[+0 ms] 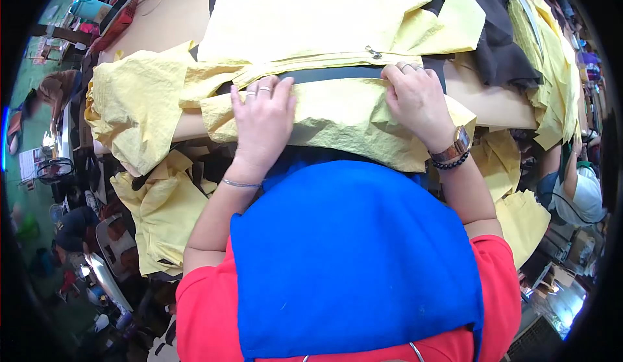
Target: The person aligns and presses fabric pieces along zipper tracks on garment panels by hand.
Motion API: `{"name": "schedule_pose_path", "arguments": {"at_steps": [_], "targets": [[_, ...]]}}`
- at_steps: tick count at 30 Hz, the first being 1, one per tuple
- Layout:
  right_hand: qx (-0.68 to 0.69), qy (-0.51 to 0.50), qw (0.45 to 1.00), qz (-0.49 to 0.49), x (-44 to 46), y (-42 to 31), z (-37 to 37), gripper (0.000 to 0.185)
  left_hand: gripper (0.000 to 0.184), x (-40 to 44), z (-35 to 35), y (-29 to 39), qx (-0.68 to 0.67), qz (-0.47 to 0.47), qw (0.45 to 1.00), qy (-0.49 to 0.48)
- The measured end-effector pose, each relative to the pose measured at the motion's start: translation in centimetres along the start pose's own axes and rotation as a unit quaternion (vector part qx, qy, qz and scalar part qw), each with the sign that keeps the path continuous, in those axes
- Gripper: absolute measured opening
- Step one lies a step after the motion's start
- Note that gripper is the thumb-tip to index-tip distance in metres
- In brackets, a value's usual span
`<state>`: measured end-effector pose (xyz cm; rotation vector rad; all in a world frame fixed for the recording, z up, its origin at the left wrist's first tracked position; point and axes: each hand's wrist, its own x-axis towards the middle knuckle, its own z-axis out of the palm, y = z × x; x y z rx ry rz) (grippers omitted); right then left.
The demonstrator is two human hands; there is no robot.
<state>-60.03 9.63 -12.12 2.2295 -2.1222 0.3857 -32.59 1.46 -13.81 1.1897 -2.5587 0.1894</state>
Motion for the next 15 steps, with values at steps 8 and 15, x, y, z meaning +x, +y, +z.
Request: {"name": "schedule_pose_path", "arguments": {"at_steps": [8,15], "targets": [[0.108,0.018,0.994,0.016,0.3,-1.9,0.9,0.011,0.021,1.1,1.7,1.7,-0.153,0.005,0.988,-0.002],[0.266,0.050,0.960,0.065,1.9,-1.7,0.5,0.018,0.012,2.5,-0.2,0.7,-0.212,-0.022,0.977,0.022]]}}
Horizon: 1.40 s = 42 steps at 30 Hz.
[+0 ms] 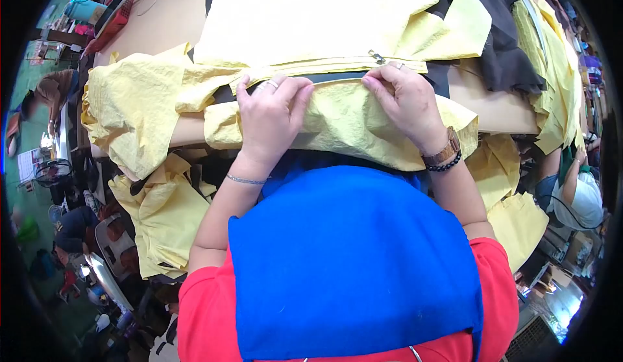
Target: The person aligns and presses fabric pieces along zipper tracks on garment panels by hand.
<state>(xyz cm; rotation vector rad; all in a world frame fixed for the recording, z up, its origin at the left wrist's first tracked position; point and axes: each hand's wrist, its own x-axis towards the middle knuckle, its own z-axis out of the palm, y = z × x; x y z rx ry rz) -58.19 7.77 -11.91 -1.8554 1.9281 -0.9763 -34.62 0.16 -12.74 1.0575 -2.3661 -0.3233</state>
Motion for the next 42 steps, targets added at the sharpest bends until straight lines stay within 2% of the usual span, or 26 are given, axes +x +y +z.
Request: {"name": "schedule_pose_path", "arguments": {"at_steps": [6,12,39,42], "targets": [[-0.034,-0.009,0.999,0.000,1.9,0.4,0.6,0.019,0.024,2.3,0.2,-1.1,0.056,-0.037,0.997,-0.030],[-0.067,-0.025,0.997,0.018,2.3,1.1,1.5,0.019,0.026,2.7,0.8,-1.3,0.066,-0.058,0.995,-0.046],[-0.034,-0.039,0.998,0.024,2.7,1.5,1.6,0.015,0.026,3.5,1.2,-1.8,0.052,-0.088,0.992,-0.071],[-0.030,-0.039,0.998,0.031,2.7,1.5,1.7,0.014,0.022,3.8,0.7,-1.3,0.071,-0.109,0.984,-0.119]]}}
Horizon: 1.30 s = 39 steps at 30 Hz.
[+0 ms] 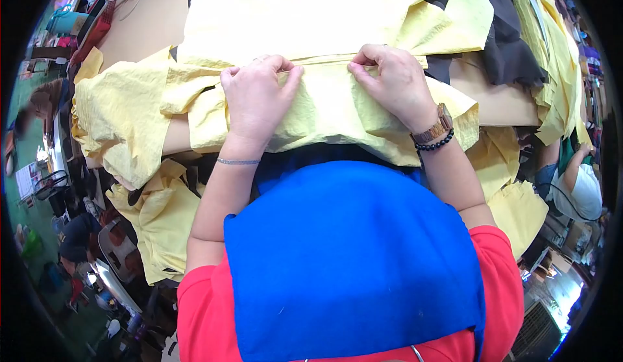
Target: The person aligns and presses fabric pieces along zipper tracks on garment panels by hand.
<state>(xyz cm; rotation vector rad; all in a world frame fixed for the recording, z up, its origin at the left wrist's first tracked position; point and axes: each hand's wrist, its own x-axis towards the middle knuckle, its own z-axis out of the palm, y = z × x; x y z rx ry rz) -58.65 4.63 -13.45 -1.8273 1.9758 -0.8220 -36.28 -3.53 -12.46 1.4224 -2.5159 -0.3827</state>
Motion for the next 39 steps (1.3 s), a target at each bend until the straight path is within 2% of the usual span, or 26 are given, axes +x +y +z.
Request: {"name": "schedule_pose_path", "arguments": {"at_steps": [3,6,7,9,17,21,30,33,39], "targets": [[-0.001,0.001,1.000,-0.003,0.0,-0.1,0.0,0.014,0.025,-0.7,0.6,1.1,0.102,0.126,0.979,0.121],[-0.045,0.004,0.999,-0.020,0.1,-0.6,-0.3,0.015,0.035,-1.9,2.6,2.7,0.040,0.236,0.967,0.082],[-0.072,0.008,0.997,-0.030,0.0,-0.7,-0.5,0.015,0.045,-2.4,3.2,3.3,0.021,0.221,0.974,0.042],[-0.088,0.012,0.996,-0.032,-0.4,-0.9,-1.0,0.015,0.054,-3.1,3.6,3.5,0.011,0.217,0.975,0.046],[-0.010,0.020,0.999,0.041,-1.8,1.4,-3.7,0.018,0.074,-3.2,3.1,4.0,0.065,0.219,0.973,0.020],[-0.027,0.022,0.998,0.049,-1.5,1.7,-3.6,0.020,0.083,-3.0,3.2,4.2,0.068,0.215,0.974,0.002],[-0.028,0.042,0.997,0.063,-1.4,2.1,-2.9,0.023,0.092,-3.2,3.8,4.4,0.081,0.225,0.971,0.018],[-0.027,0.042,0.996,0.069,-1.3,2.0,-2.9,0.023,0.092,-3.3,3.5,4.7,0.107,0.206,0.973,-0.014],[-0.025,0.028,0.995,0.090,-1.2,1.9,-2.9,0.023,0.092,-3.1,3.4,4.9,0.104,0.210,0.972,-0.011]]}}
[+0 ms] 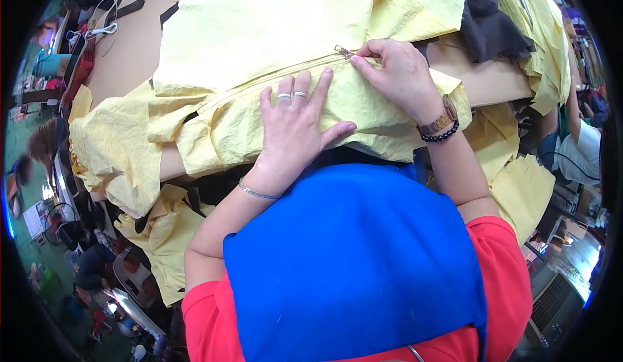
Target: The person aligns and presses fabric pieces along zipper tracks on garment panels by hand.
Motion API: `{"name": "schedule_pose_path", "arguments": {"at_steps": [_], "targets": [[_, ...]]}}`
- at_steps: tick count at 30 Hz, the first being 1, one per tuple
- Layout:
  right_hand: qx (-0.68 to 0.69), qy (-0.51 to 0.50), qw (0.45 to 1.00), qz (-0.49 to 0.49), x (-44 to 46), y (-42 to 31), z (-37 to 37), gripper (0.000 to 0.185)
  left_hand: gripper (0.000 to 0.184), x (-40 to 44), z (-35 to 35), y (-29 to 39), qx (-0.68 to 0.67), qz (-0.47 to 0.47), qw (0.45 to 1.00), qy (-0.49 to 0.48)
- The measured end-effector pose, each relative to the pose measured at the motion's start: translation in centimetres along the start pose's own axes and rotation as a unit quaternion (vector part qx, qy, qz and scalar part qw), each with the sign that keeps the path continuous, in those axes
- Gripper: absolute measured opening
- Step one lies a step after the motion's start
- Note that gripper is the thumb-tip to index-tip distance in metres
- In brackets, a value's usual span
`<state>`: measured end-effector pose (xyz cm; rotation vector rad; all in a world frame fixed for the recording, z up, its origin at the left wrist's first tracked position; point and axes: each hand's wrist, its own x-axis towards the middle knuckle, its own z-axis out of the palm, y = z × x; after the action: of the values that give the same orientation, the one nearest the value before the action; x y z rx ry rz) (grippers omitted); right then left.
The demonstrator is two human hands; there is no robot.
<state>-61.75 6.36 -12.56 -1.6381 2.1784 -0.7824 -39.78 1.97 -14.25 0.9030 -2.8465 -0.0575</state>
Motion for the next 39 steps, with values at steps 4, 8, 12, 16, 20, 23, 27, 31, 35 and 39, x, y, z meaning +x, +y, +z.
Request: {"name": "schedule_pose_path", "arguments": {"at_steps": [4,8,12,16,20,23,27,31,35,39], "targets": [[0.001,0.012,1.000,-0.018,0.0,0.4,0.5,0.022,0.094,0.7,0.9,0.4,-0.018,0.032,0.999,0.037],[-0.002,-0.004,1.000,-0.007,-0.5,0.2,-0.3,0.023,0.095,1.4,0.1,1.0,-0.014,0.025,1.000,0.003],[0.039,-0.006,0.999,-0.008,-1.3,1.1,-1.6,0.023,0.097,1.5,0.8,1.1,-0.013,0.037,0.999,0.020],[0.047,-0.004,0.999,0.000,-1.4,2.0,-2.8,0.022,0.097,1.6,0.5,1.0,-0.010,0.039,0.999,0.017],[0.043,-0.004,0.999,-0.006,-0.8,2.6,-3.0,0.023,0.099,1.8,0.4,1.1,-0.007,0.041,0.999,0.009],[0.026,0.002,1.000,0.005,-0.5,3.1,-2.8,0.025,0.101,1.9,0.6,1.0,-0.007,0.041,0.999,0.014],[0.028,-0.012,0.999,0.024,-0.4,3.3,-2.9,0.026,0.100,2.1,0.6,1.2,-0.002,0.039,0.999,0.017],[0.025,-0.007,0.999,0.033,-0.6,3.0,-2.8,0.025,0.099,2.4,0.4,1.3,0.001,0.037,0.999,0.005],[0.037,0.012,0.999,0.036,-0.7,3.1,-2.3,0.024,0.098,2.6,0.3,1.3,0.008,0.039,0.999,0.003],[0.032,0.030,0.999,0.018,-0.9,3.3,-2.0,0.023,0.098,2.6,0.9,1.5,-0.006,0.056,0.998,0.029]]}}
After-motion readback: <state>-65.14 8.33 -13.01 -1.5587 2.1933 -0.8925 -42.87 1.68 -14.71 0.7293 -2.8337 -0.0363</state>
